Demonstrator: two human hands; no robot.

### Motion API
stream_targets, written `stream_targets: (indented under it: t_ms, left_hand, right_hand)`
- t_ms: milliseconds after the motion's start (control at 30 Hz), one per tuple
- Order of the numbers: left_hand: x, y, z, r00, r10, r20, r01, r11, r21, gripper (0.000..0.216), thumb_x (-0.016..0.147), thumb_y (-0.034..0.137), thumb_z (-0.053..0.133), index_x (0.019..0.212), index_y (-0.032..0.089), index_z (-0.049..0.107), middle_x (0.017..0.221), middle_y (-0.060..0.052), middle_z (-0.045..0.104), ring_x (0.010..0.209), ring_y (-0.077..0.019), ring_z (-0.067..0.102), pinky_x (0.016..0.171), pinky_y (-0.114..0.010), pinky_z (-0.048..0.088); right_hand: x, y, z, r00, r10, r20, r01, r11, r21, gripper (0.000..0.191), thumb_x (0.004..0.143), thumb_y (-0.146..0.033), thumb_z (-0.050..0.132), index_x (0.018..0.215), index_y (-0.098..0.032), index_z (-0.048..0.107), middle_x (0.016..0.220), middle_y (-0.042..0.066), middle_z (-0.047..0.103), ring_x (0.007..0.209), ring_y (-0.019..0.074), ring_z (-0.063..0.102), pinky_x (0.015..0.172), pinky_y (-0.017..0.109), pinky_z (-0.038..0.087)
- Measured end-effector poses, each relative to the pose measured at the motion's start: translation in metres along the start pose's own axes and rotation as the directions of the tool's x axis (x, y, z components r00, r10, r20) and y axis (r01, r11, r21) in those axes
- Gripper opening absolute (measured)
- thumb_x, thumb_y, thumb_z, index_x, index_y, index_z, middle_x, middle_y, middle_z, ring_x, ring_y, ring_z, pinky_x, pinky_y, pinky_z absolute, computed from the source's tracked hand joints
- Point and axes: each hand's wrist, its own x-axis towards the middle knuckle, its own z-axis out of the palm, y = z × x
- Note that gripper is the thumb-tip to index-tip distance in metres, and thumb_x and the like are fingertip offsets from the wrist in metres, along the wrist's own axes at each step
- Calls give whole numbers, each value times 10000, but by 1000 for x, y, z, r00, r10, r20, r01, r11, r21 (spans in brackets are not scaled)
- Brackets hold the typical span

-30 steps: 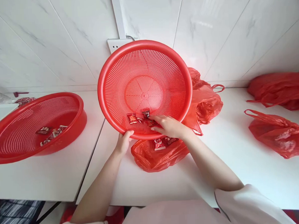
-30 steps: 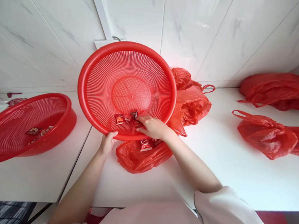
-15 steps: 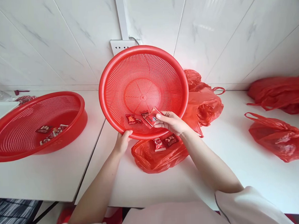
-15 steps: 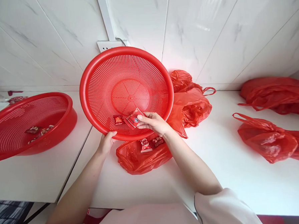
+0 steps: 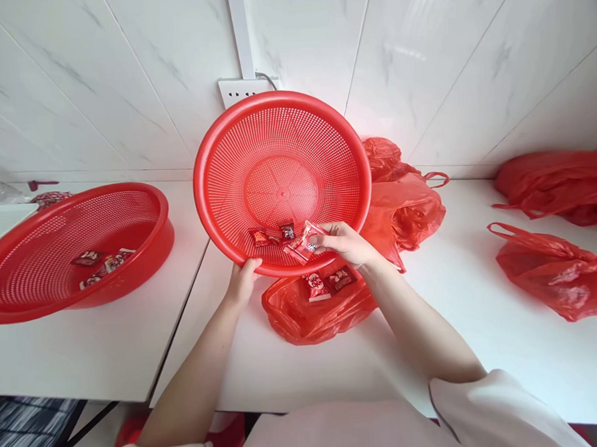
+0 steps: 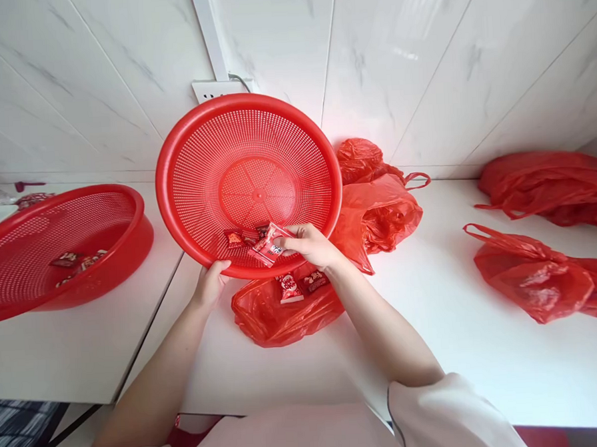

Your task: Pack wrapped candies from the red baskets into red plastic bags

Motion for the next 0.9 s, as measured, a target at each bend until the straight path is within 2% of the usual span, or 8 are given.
stream_targets:
  t_ms: [100,200,367,433,533,667,800,900]
  left_hand:
    - [0,1,1,1000,6,6,-5,1000,-16,294,668,306,670,934,202,598,1047,-54,648,991,-259,621,778,-360,517]
    - [1,1,2,1000,8,14,-8,999,-31,303,676,299,660,957,200,604,1002,-54,651,1014,-272,621,803,-379,519]
    - [1,0,1,999,23,26,-22,999,-37,237,677,301,660,880,196,600,966,-43,658,1001,-261,623,801,-361,515]
    - [1,0,1,1000,17,7,-17,1000,-18,240,669,307,667,871,197,597,991,-45,660,976,-252,626,778,-348,512]
    - [-1,0,2,1000,27,-2,-27,1000,3,277,669,312,669,917,205,606,1024,-45,657,975,-248,625,775,-346,509]
    - [-4,-2,4,1000,12,9,-12,1000,20,293,662,329,671,929,220,621,993,-33,660,997,-253,620,810,-359,502]
    - [-6,-6,5,1000,-28,-3,28,997,65,283,653,363,690,879,204,626,930,-41,654,951,-253,617,788,-358,492]
    - [-5,-7,4,999,-24,21,23,997,68,253,660,368,684,831,193,622,893,-40,647,917,-248,610,777,-357,487]
  right_hand:
    - [-4,-7,0,998,-42,38,46,992,-115,282,748,-384,722,856,-123,721,730,-2,667,667,110,587,690,241,481]
    - [-12,-15,1,977,-22,212,76,966,-248,277,787,-384,680,899,-132,712,774,2,684,711,135,613,702,257,484]
    - [-23,-20,9,821,238,519,129,808,-575,306,826,-381,655,994,-133,713,827,46,721,717,165,657,662,263,499]
    - [-24,-19,15,849,206,486,188,742,-644,277,859,-358,622,1019,-149,710,870,61,732,765,176,671,703,276,505]
    - [-24,-15,21,938,-32,346,284,644,-711,223,918,-320,541,998,-186,701,885,54,730,792,174,671,744,292,499]
    - [-15,-4,20,960,-231,157,252,474,-843,278,956,-315,477,1115,-174,657,1068,114,704,974,228,657,873,363,483]
    - [-7,13,14,988,-143,49,84,247,-965,547,947,-449,485,1361,-92,498,1407,229,494,1323,362,437,1100,575,263]
    - [-8,16,10,993,44,112,96,274,-957,676,924,-561,459,1419,-100,444,1436,226,464,1333,373,428,1116,570,249]
